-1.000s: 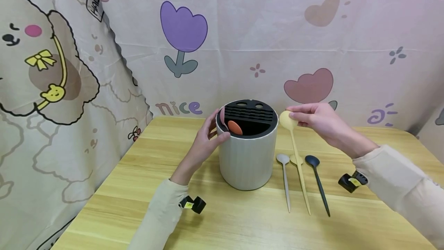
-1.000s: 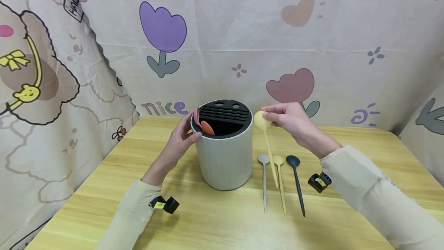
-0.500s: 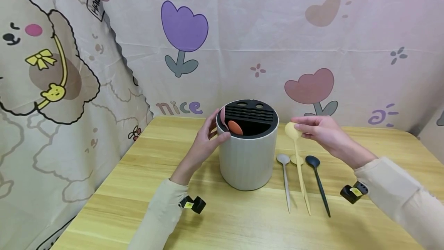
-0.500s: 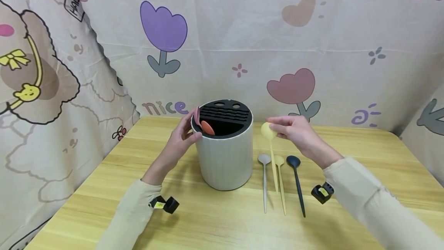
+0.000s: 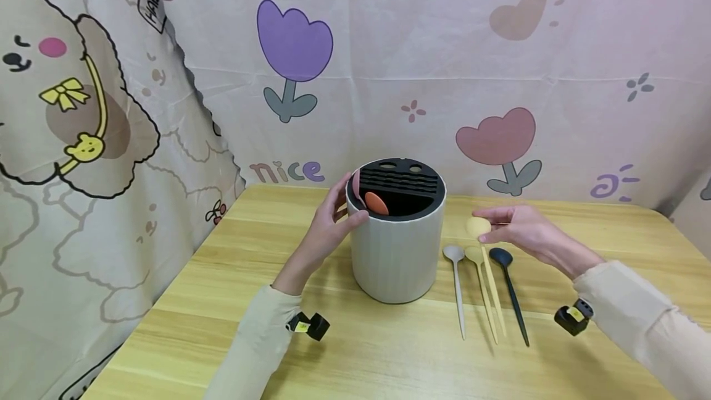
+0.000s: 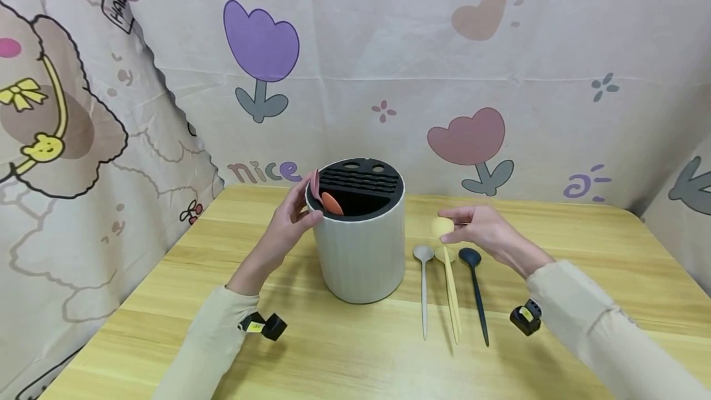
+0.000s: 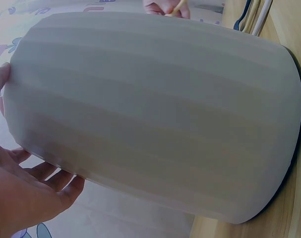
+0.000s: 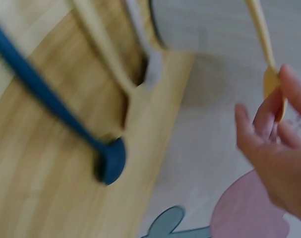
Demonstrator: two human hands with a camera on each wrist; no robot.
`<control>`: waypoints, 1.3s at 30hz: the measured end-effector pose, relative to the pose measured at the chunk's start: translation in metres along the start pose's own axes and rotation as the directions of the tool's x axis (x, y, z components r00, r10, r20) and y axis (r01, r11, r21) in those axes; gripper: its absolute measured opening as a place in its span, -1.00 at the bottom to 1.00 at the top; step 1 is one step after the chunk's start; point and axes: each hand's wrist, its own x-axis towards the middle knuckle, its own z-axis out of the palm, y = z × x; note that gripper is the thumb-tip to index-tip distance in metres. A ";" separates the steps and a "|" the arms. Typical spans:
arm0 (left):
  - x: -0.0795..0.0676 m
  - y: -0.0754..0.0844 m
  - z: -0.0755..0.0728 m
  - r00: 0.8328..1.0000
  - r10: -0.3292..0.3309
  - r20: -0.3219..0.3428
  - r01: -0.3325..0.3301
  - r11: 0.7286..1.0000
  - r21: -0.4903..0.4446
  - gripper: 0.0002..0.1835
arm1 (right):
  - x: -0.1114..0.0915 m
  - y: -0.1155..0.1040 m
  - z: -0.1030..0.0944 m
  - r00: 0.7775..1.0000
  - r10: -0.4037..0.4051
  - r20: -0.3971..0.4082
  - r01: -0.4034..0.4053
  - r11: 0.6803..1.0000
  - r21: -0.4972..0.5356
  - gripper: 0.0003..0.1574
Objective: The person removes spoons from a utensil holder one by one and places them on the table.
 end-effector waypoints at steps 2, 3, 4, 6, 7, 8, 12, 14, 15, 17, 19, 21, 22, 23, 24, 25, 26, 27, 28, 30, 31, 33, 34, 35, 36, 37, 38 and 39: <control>0.000 0.000 0.000 1.000 -0.001 -0.001 0.001 1.000 0.002 0.15 | 0.000 0.006 -0.002 1.000 0.007 0.010 -0.007 1.000 -0.012 -0.10; 0.000 0.000 0.000 1.000 -0.001 0.000 0.001 1.000 0.003 0.15 | 0.000 0.010 -0.004 1.000 0.008 0.015 -0.007 1.000 -0.022 -0.10; 0.000 0.000 0.000 1.000 -0.001 0.000 0.001 1.000 0.003 0.14 | 0.000 0.013 -0.005 1.000 0.009 0.019 -0.008 1.000 -0.028 -0.10; 0.000 -0.001 0.000 1.000 -0.001 0.000 0.001 1.000 0.001 0.14 | 0.000 0.019 -0.008 1.000 0.004 0.028 -0.003 0.999 -0.035 -0.10; 0.000 -0.001 -0.001 1.000 -0.002 0.001 0.002 1.000 0.000 0.14 | 0.000 0.023 -0.010 1.000 -0.001 0.031 0.003 0.999 -0.040 -0.11; 0.000 -0.002 -0.001 1.000 -0.002 0.000 0.002 1.000 -0.002 0.14 | 0.000 0.026 -0.011 0.999 -0.008 0.032 0.010 0.999 -0.049 -0.12; 0.001 -0.002 -0.001 1.000 -0.001 0.001 0.001 1.000 -0.003 0.15 | -0.002 0.038 -0.017 0.999 -0.049 0.014 0.050 0.997 -0.063 -0.18; 0.001 -0.002 0.000 1.000 0.000 0.001 0.000 1.000 -0.001 0.15 | -0.003 0.045 -0.020 0.997 -0.077 -0.004 0.076 0.995 -0.071 -0.21; 0.001 -0.002 0.000 1.000 0.001 0.002 -0.001 1.000 -0.001 0.15 | -0.004 0.048 -0.021 0.996 -0.087 -0.013 0.086 0.994 -0.073 -0.23; 0.001 -0.002 0.000 1.000 0.001 0.002 -0.001 1.000 -0.001 0.15 | -0.005 0.054 -0.024 0.995 -0.098 -0.027 0.096 0.993 -0.070 -0.24; 0.001 -0.002 0.000 1.000 0.002 0.002 -0.002 1.000 -0.003 0.15 | -0.006 0.060 -0.027 0.994 -0.106 -0.038 0.103 0.992 -0.073 -0.24; 0.001 -0.002 0.000 1.000 0.004 0.000 -0.004 1.000 -0.006 0.16 | -0.007 0.066 -0.031 0.993 -0.107 -0.050 0.102 0.991 -0.082 -0.24; 0.001 -0.002 0.000 1.000 0.005 0.000 -0.005 1.000 -0.007 0.16 | -0.008 0.070 -0.034 0.993 -0.107 -0.054 0.102 0.991 -0.087 -0.24; 0.001 -0.002 0.000 1.000 0.006 -0.001 -0.006 1.000 -0.007 0.17 | -0.009 0.073 -0.036 0.993 -0.108 -0.055 0.103 0.991 -0.090 -0.25; 0.001 -0.002 0.000 1.000 0.007 -0.001 -0.007 1.000 -0.007 0.17 | -0.009 0.076 -0.038 0.992 -0.108 -0.058 0.102 0.990 -0.096 -0.25; 0.001 -0.003 0.000 1.000 0.008 -0.002 -0.008 1.000 -0.008 0.18 | -0.010 0.079 -0.041 0.993 -0.105 -0.060 0.099 0.990 -0.100 -0.26; 0.001 -0.003 0.000 1.000 0.007 -0.003 -0.007 1.000 -0.007 0.18 | -0.011 0.083 -0.043 0.993 -0.104 -0.058 0.097 0.989 -0.108 -0.26; 0.001 -0.004 0.000 1.000 0.008 -0.004 -0.008 1.000 -0.007 0.17 | -0.011 0.086 -0.045 0.993 -0.101 -0.054 0.095 0.989 -0.114 -0.26; 0.001 -0.004 0.000 1.000 0.007 -0.005 -0.007 1.000 -0.007 0.17 | -0.012 0.089 -0.048 0.994 -0.098 -0.051 0.091 0.989 -0.118 -0.27; 0.002 -0.004 0.000 1.000 0.007 -0.003 -0.007 1.000 -0.008 0.15 | -0.013 0.095 -0.052 0.995 -0.093 -0.046 0.086 0.987 -0.137 -0.27; 0.002 -0.004 0.000 1.000 0.008 -0.001 -0.008 1.000 -0.010 0.14 | -0.014 0.098 -0.054 0.995 -0.090 -0.045 0.082 0.986 -0.145 -0.28; 0.002 -0.004 0.000 1.000 0.008 0.001 -0.008 1.000 -0.008 0.12 | -0.014 0.103 -0.058 0.996 -0.081 -0.045 0.073 0.985 -0.158 -0.28; 0.002 -0.004 0.000 1.000 0.008 0.002 -0.008 1.000 -0.008 0.11 | -0.015 0.106 -0.059 0.996 -0.076 -0.044 0.068 0.984 -0.167 -0.28; 0.002 -0.004 0.000 1.000 0.009 0.002 -0.009 1.000 -0.007 0.10 | -0.014 0.108 -0.061 0.997 -0.071 -0.042 0.062 0.982 -0.177 -0.28; 0.002 -0.004 0.000 1.000 0.009 0.001 -0.009 1.000 -0.006 0.10 | -0.014 0.109 -0.062 0.997 -0.063 -0.041 0.054 0.981 -0.184 -0.27; 0.002 -0.004 0.000 1.000 0.008 -0.002 -0.008 1.000 -0.005 0.10 | -0.014 0.111 -0.063 0.998 -0.055 -0.038 0.047 0.981 -0.187 -0.27; 0.001 -0.004 0.000 1.000 0.007 -0.004 -0.007 1.000 -0.003 0.11 | -0.014 0.112 -0.063 0.998 -0.048 -0.037 0.040 0.980 -0.195 -0.27; 0.001 -0.004 0.000 1.000 0.007 -0.005 -0.007 1.000 -0.002 0.11 | -0.014 0.113 -0.064 0.999 -0.042 -0.031 0.035 0.978 -0.204 -0.27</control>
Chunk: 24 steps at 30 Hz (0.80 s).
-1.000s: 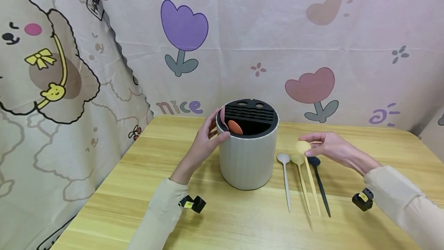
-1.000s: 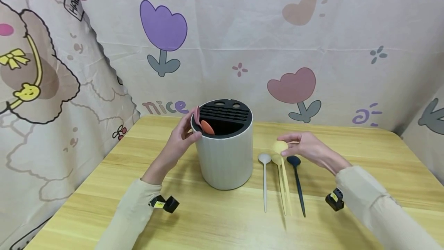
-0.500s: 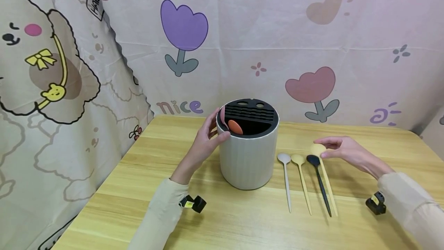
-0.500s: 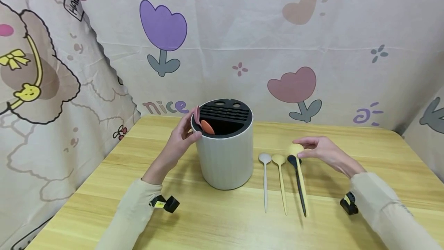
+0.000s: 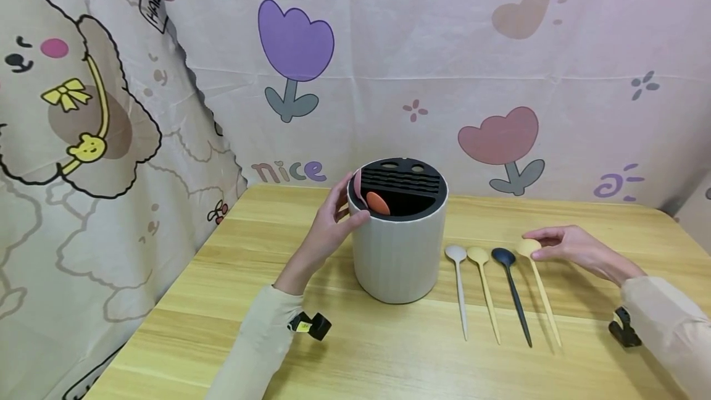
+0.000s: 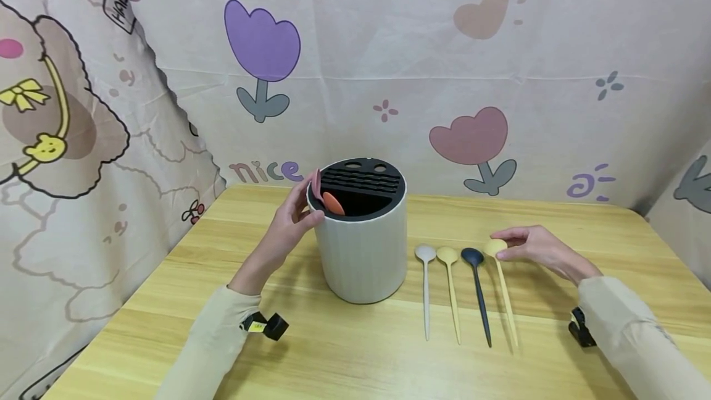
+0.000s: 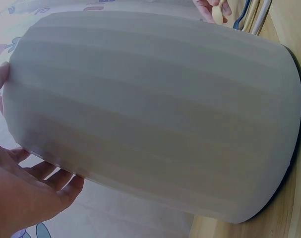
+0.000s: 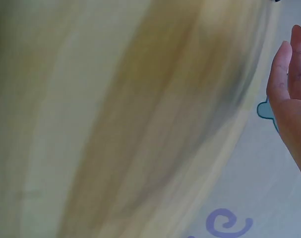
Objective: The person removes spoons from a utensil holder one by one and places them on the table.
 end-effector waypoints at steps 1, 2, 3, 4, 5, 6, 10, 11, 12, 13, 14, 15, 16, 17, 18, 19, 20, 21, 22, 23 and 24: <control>0.000 0.000 0.000 1.000 0.000 -0.001 0.000 1.000 0.001 0.11 | 0.000 0.001 0.000 1.000 0.005 0.003 -0.005 1.000 -0.008 -0.27; 0.000 0.000 0.000 1.000 0.000 -0.001 0.000 1.000 0.002 0.12 | 0.000 0.002 -0.001 1.000 0.008 0.005 -0.008 1.000 -0.018 -0.27; 0.000 0.001 0.000 1.000 -0.001 -0.001 0.001 1.000 0.002 0.12 | -0.001 0.002 -0.001 1.000 0.012 0.006 -0.012 1.000 -0.029 -0.27; 0.000 0.001 0.000 1.000 -0.001 0.000 0.001 1.000 0.002 0.13 | -0.001 0.003 -0.001 1.000 0.013 0.007 -0.013 0.999 -0.039 -0.27; 0.000 0.001 0.000 1.000 0.000 0.001 0.000 1.000 0.001 0.13 | -0.001 0.003 -0.001 1.000 0.014 0.008 -0.013 0.999 -0.052 -0.27; 0.000 0.001 -0.001 1.000 0.000 0.000 0.000 1.000 0.002 0.14 | -0.001 0.004 -0.001 1.000 0.013 0.010 -0.012 0.998 -0.063 -0.28; 0.000 0.000 -0.001 1.000 -0.001 0.001 0.001 1.000 -0.001 0.16 | -0.001 0.006 -0.001 1.000 0.007 0.016 -0.005 0.996 -0.092 -0.28; 0.000 0.000 -0.001 1.000 -0.001 0.002 0.001 1.000 -0.002 0.16 | -0.001 0.006 -0.001 1.000 0.007 0.019 -0.005 0.995 -0.096 -0.28; 0.000 0.000 -0.001 1.000 -0.002 0.004 0.003 1.000 -0.003 0.16 | -0.001 0.007 -0.001 1.000 0.009 0.023 -0.006 0.995 -0.098 -0.28; 0.000 0.000 -0.001 1.000 -0.003 0.006 0.003 1.000 -0.005 0.16 | -0.001 0.007 -0.001 1.000 0.011 0.026 -0.008 0.995 -0.099 -0.27; 0.000 0.000 -0.001 1.000 -0.004 0.007 0.004 1.000 -0.006 0.16 | -0.001 0.008 -0.001 0.999 0.013 0.030 -0.010 0.995 -0.099 -0.27; -0.001 0.000 -0.001 1.000 -0.004 0.008 0.004 1.000 -0.006 0.16 | -0.001 0.008 -0.001 0.999 0.014 0.032 -0.011 0.995 -0.101 -0.26; -0.001 0.000 0.000 1.000 -0.004 0.008 0.004 1.000 -0.007 0.16 | -0.001 0.008 -0.001 0.999 0.016 0.034 -0.013 0.995 -0.098 -0.26; -0.001 0.000 0.000 1.000 -0.004 0.007 0.004 1.000 -0.007 0.16 | -0.001 0.008 -0.001 0.999 0.017 0.035 -0.014 0.995 -0.099 -0.25; -0.001 0.000 -0.001 1.000 -0.004 0.006 0.004 1.000 -0.007 0.16 | 0.000 0.008 -0.001 0.999 0.017 0.038 -0.014 0.995 -0.097 -0.25; -0.001 0.000 -0.001 1.000 -0.004 0.004 0.004 1.000 -0.007 0.16 | 0.000 0.008 -0.001 0.999 0.016 0.040 -0.012 0.995 -0.098 -0.25; -0.001 0.001 -0.001 1.000 -0.003 0.004 0.003 1.000 -0.007 0.17 | 0.000 0.009 -0.001 0.999 0.015 0.044 -0.011 0.995 -0.096 -0.25; -0.001 0.001 -0.001 1.000 -0.002 0.003 0.003 1.000 -0.007 0.17 | 0.001 0.009 0.000 0.999 0.017 0.045 -0.013 0.995 -0.095 -0.25; 0.000 0.001 -0.001 1.000 -0.003 0.003 0.003 1.000 -0.007 0.17 | 0.001 0.009 0.000 0.999 0.021 0.048 -0.016 0.996 -0.092 -0.24; 0.000 0.001 -0.001 1.000 -0.004 0.005 0.004 1.000 -0.008 0.17 | 0.002 0.010 0.000 0.998 0.024 0.050 -0.019 0.995 -0.093 -0.24; 0.000 0.001 -0.001 1.000 -0.004 0.006 0.004 1.000 -0.008 0.17 | 0.002 0.010 0.001 0.998 0.028 0.052 -0.023 0.995 -0.094 -0.24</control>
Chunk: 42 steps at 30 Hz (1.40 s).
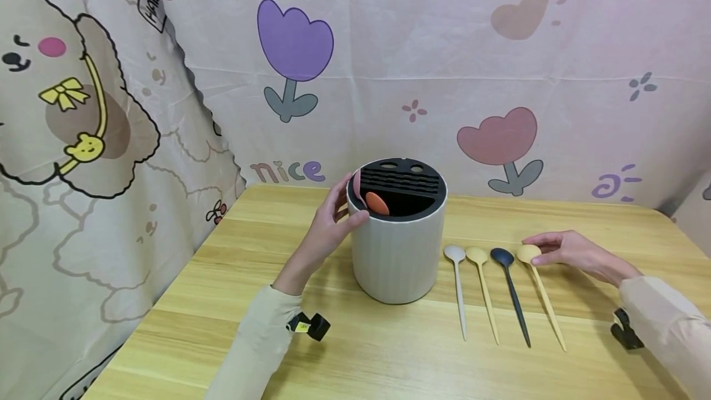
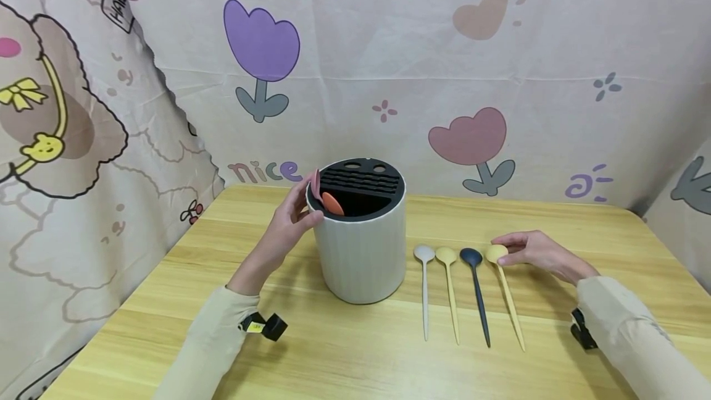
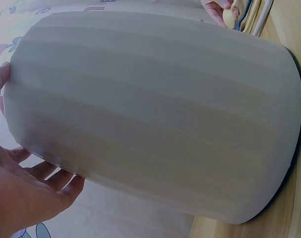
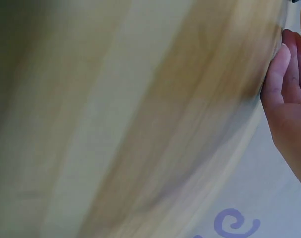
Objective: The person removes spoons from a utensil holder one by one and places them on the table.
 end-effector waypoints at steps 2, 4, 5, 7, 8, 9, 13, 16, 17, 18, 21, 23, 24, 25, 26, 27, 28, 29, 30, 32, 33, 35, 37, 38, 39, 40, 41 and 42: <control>0.000 0.000 0.000 1.000 -0.002 0.001 0.002 1.000 0.000 0.17 | 0.001 0.001 0.001 1.000 0.007 0.003 -0.007 1.000 -0.001 -0.23; 0.000 0.001 0.000 1.000 -0.002 0.001 0.002 1.000 0.001 0.17 | 0.001 0.001 0.002 1.000 0.018 0.002 -0.018 1.000 -0.005 -0.23; 0.000 0.001 0.000 1.000 -0.002 0.002 0.002 1.000 0.001 0.17 | 0.001 0.001 0.002 1.000 0.018 0.002 -0.018 1.000 -0.002 -0.23; 0.000 0.001 0.000 1.000 0.000 0.001 0.000 1.000 0.002 0.16 | 0.001 0.000 0.004 1.000 0.017 0.000 -0.017 1.000 -0.003 -0.23; 0.000 0.001 0.000 1.000 0.001 0.000 -0.001 1.000 0.002 0.16 | 0.001 0.000 0.004 1.000 0.018 -0.002 -0.018 1.000 -0.002 -0.24; 0.000 0.001 0.000 1.000 0.001 0.000 -0.001 1.000 0.002 0.16 | 0.002 0.000 0.005 1.000 0.020 -0.005 -0.020 1.000 -0.004 -0.24; 0.000 0.001 0.000 1.000 -0.006 0.004 0.006 1.000 0.001 0.16 | 0.002 0.000 0.007 1.000 0.025 -0.010 -0.025 1.000 0.000 -0.23; -0.001 0.002 0.001 1.000 -0.012 0.008 0.012 1.000 -0.001 0.16 | 0.000 0.002 0.007 0.999 0.029 -0.015 -0.029 1.000 0.008 -0.22; -0.001 0.002 0.001 1.000 -0.013 0.009 0.013 1.000 -0.004 0.16 | 0.000 0.003 0.007 0.999 0.031 -0.017 -0.031 0.999 0.013 -0.22; -0.001 0.003 0.001 1.000 -0.013 0.009 0.013 1.000 -0.004 0.17 | -0.001 0.004 0.008 0.999 0.032 -0.019 -0.032 0.999 0.012 -0.22; 0.000 0.003 0.002 1.000 -0.009 0.009 0.009 1.000 -0.004 0.16 | -0.002 0.005 0.008 0.999 0.031 -0.025 -0.030 0.999 0.032 -0.22; 0.000 0.003 0.002 1.000 -0.005 0.009 0.005 1.000 -0.003 0.15 | -0.002 0.004 0.008 0.999 0.026 -0.027 -0.025 0.999 0.038 -0.22; 0.000 0.003 0.002 1.000 -0.003 0.008 0.003 1.000 -0.002 0.15 | -0.003 0.004 0.008 0.999 0.022 -0.026 -0.021 0.999 0.036 -0.23; 0.000 0.003 0.002 1.000 -0.002 0.008 0.002 1.000 -0.002 0.14 | -0.003 0.004 0.008 1.000 0.018 -0.023 -0.017 0.999 0.037 -0.23; 0.000 0.003 0.002 1.000 0.000 0.009 0.000 1.000 -0.002 0.14 | -0.004 0.003 0.008 1.000 0.016 -0.019 -0.015 0.999 0.041 -0.23; 0.000 0.002 0.002 1.000 0.001 0.008 -0.001 1.000 -0.002 0.14 | -0.004 0.002 0.007 1.000 0.014 -0.013 -0.014 0.999 0.042 -0.23; 0.000 0.002 0.002 1.000 0.001 0.008 -0.001 1.000 -0.004 0.14 | -0.005 0.001 0.006 1.000 0.012 -0.004 -0.012 0.999 0.038 -0.23; 0.000 0.002 0.001 1.000 0.002 0.008 -0.001 1.000 -0.004 0.14 | -0.005 0.000 0.005 1.000 0.013 0.006 -0.013 0.999 0.043 -0.23; 0.000 0.001 0.001 1.000 0.001 0.008 -0.001 1.000 -0.004 0.14 | -0.005 -0.001 0.004 1.000 0.018 0.018 -0.019 0.998 0.058 -0.23; 0.000 0.001 0.000 1.000 0.000 0.006 0.000 1.000 -0.004 0.13 | -0.005 -0.004 0.001 0.999 0.029 0.039 -0.032 0.995 0.090 -0.23; 0.000 0.000 0.000 1.000 -0.001 0.005 0.001 1.000 -0.003 0.12 | -0.005 -0.006 0.000 0.999 0.031 0.045 -0.035 0.995 0.097 -0.23; 0.000 0.000 -0.001 1.000 -0.002 0.005 0.002 1.000 -0.003 0.10 | -0.005 -0.010 -0.003 0.998 0.044 0.043 -0.048 0.994 0.100 -0.24; 0.000 -0.001 -0.001 1.000 -0.003 0.006 0.003 1.000 -0.004 0.09 | -0.005 -0.016 -0.003 0.998 0.059 0.008 -0.060 0.994 0.090 -0.24; 0.000 -0.001 -0.001 1.000 -0.003 0.006 0.003 1.000 -0.005 0.08 | -0.004 -0.020 -0.002 0.998 0.067 -0.019 -0.065 0.994 0.084 -0.24; 0.000 -0.001 -0.001 1.000 -0.003 0.007 0.003 1.000 -0.006 0.07 | -0.004 -0.025 -0.001 0.996 0.071 -0.048 -0.067 0.994 0.084 -0.24; 0.000 -0.001 -0.001 1.000 -0.003 0.008 0.003 1.000 -0.007 0.06 | -0.003 -0.031 0.000 0.995 0.069 -0.079 -0.062 0.994 0.088 -0.25; -0.001 -0.001 -0.001 1.000 -0.003 0.008 0.003 1.000 -0.008 0.06 | -0.002 -0.038 0.002 0.991 0.073 -0.110 -0.060 0.992 0.110 -0.26; -0.001 -0.001 -0.001 1.000 -0.003 0.006 0.003 1.000 -0.008 0.05 | -0.001 -0.046 0.004 0.989 0.064 -0.133 -0.046 0.990 0.136 -0.27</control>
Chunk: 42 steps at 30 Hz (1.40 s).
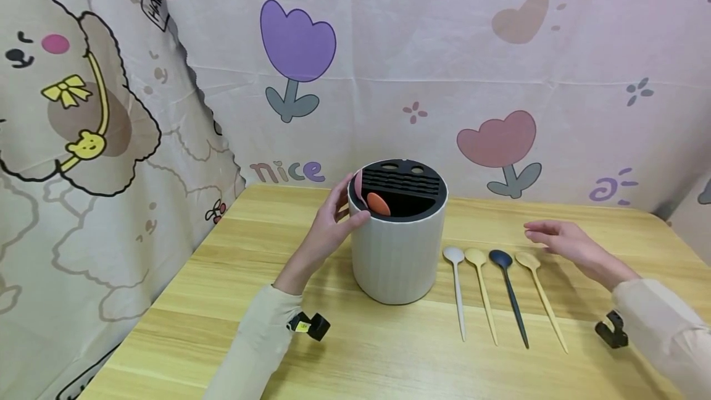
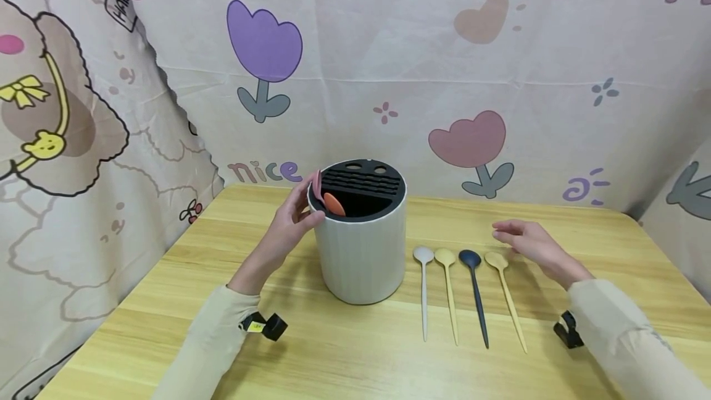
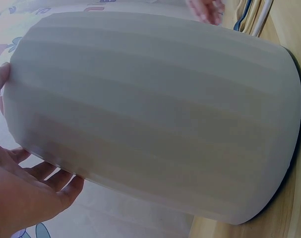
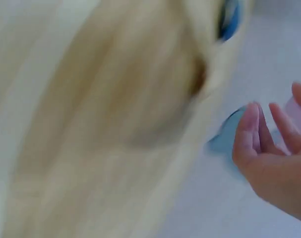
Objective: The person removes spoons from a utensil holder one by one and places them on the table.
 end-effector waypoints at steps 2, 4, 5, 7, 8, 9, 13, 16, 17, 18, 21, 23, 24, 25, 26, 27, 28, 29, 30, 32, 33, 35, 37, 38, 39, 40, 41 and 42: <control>-0.001 0.000 0.000 1.000 -0.001 -0.004 0.001 1.000 0.000 0.05 | 0.000 -0.016 0.007 0.999 -0.025 -0.026 0.027 0.997 0.078 -0.28; -0.001 0.001 0.000 1.000 0.001 -0.006 -0.001 1.000 0.001 0.07 | -0.002 -0.033 0.015 0.998 -0.056 -0.038 0.061 0.986 0.158 -0.28; -0.001 0.001 0.000 1.000 0.002 -0.007 -0.002 1.000 0.000 0.07 | -0.004 -0.041 0.019 0.997 -0.065 -0.044 0.072 0.979 0.193 -0.27; -0.001 0.002 0.001 1.000 0.003 -0.005 -0.003 1.000 0.002 0.08 | -0.008 -0.057 0.026 0.993 -0.095 -0.063 0.107 0.967 0.230 -0.27; -0.001 0.002 0.001 1.000 0.003 -0.004 -0.003 1.000 0.002 0.08 | -0.011 -0.065 0.030 0.991 -0.112 -0.079 0.128 0.963 0.235 -0.28; -0.001 0.003 0.001 1.000 0.003 -0.002 -0.003 1.000 0.002 0.08 | -0.014 -0.073 0.033 0.987 -0.126 -0.099 0.146 0.962 0.233 -0.30; -0.001 0.004 0.002 1.000 -0.001 0.000 0.001 1.000 0.003 0.08 | -0.024 -0.100 0.043 0.964 -0.203 -0.170 0.235 0.952 0.198 -0.39; -0.001 0.004 0.003 1.000 -0.002 -0.002 0.002 1.000 0.006 0.09 | -0.030 -0.119 0.047 0.944 -0.258 -0.208 0.296 0.938 0.178 -0.45; -0.001 0.004 0.003 1.000 -0.003 -0.003 0.003 1.000 0.008 0.09 | -0.031 -0.126 0.048 0.939 -0.269 -0.214 0.309 0.934 0.180 -0.47; -0.001 0.004 0.002 1.000 -0.005 -0.004 0.005 1.000 0.009 0.09 | -0.032 -0.132 0.048 0.936 -0.277 -0.218 0.319 0.929 0.189 -0.47; 0.000 0.003 0.002 1.000 -0.007 -0.004 0.007 1.000 0.009 0.08 | -0.036 -0.153 0.051 0.935 -0.285 -0.212 0.331 0.916 0.228 -0.48; 0.000 0.002 0.002 1.000 -0.006 -0.003 0.006 1.000 0.006 0.08 | -0.037 -0.167 0.054 0.939 -0.279 -0.201 0.327 0.905 0.271 -0.48; 0.000 0.002 0.001 1.000 -0.005 -0.001 0.005 1.000 0.005 0.08 | -0.037 -0.174 0.056 0.941 -0.276 -0.195 0.324 0.899 0.295 -0.48; 0.000 0.001 0.001 1.000 -0.004 -0.001 0.004 1.000 0.004 0.07 | -0.037 -0.181 0.058 0.945 -0.269 -0.186 0.317 0.894 0.317 -0.48; -0.001 0.001 0.001 1.000 -0.003 -0.001 0.003 1.000 0.005 0.07 | -0.037 -0.187 0.060 0.949 -0.263 -0.175 0.309 0.889 0.338 -0.47; -0.001 0.001 0.001 1.000 -0.005 -0.001 0.005 1.000 0.007 0.06 | -0.036 -0.193 0.062 0.951 -0.260 -0.166 0.304 0.882 0.360 -0.46; -0.001 0.001 0.001 1.000 -0.005 -0.001 0.005 1.000 0.008 0.05 | -0.036 -0.199 0.065 0.956 -0.252 -0.154 0.292 0.878 0.379 -0.44; -0.001 0.001 0.001 1.000 -0.006 -0.001 0.006 1.000 0.009 0.04 | -0.035 -0.204 0.067 0.960 -0.242 -0.142 0.279 0.875 0.396 -0.42; -0.001 0.002 0.001 1.000 -0.007 0.000 0.007 1.000 0.009 0.03 | -0.034 -0.209 0.069 0.963 -0.234 -0.131 0.267 0.872 0.410 -0.41; -0.001 0.002 0.000 1.000 -0.011 0.001 0.011 1.000 0.010 0.01 | -0.031 -0.217 0.074 0.970 -0.216 -0.116 0.244 0.874 0.419 -0.40; -0.002 0.002 0.000 1.000 -0.012 0.002 0.012 1.000 0.010 0.00 | -0.030 -0.221 0.076 0.972 -0.205 -0.112 0.233 0.875 0.425 -0.40; -0.002 0.002 0.000 1.000 -0.012 0.003 0.012 1.000 0.009 0.01 | -0.027 -0.228 0.081 0.978 -0.180 -0.108 0.209 0.878 0.431 -0.42; -0.002 0.002 0.000 1.000 -0.012 0.003 0.012 1.000 0.009 0.02 | -0.024 -0.234 0.087 0.981 -0.166 -0.105 0.195 0.883 0.426 -0.45; -0.002 0.002 0.000 1.000 -0.013 0.003 0.012 1.000 0.009 0.03 | -0.023 -0.237 0.089 0.981 -0.161 -0.106 0.191 0.887 0.420 -0.47; -0.002 0.002 0.000 1.000 -0.012 0.003 0.012 1.000 0.008 0.03 | -0.022 -0.239 0.092 0.982 -0.157 -0.106 0.187 0.892 0.411 -0.48; -0.002 0.002 0.000 1.000 -0.013 0.002 0.012 1.000 0.009 0.04 | -0.021 -0.241 0.094 0.981 -0.160 -0.109 0.190 0.897 0.400 -0.50; -0.002 0.002 0.001 1.000 -0.013 0.003 0.013 1.000 0.010 0.04 | -0.020 -0.243 0.096 0.980 -0.162 -0.113 0.194 0.902 0.386 -0.51; -0.002 0.003 0.001 1.000 -0.013 0.003 0.013 1.000 0.010 0.03 | -0.019 -0.244 0.098 0.979 -0.166 -0.117 0.198 0.907 0.372 -0.52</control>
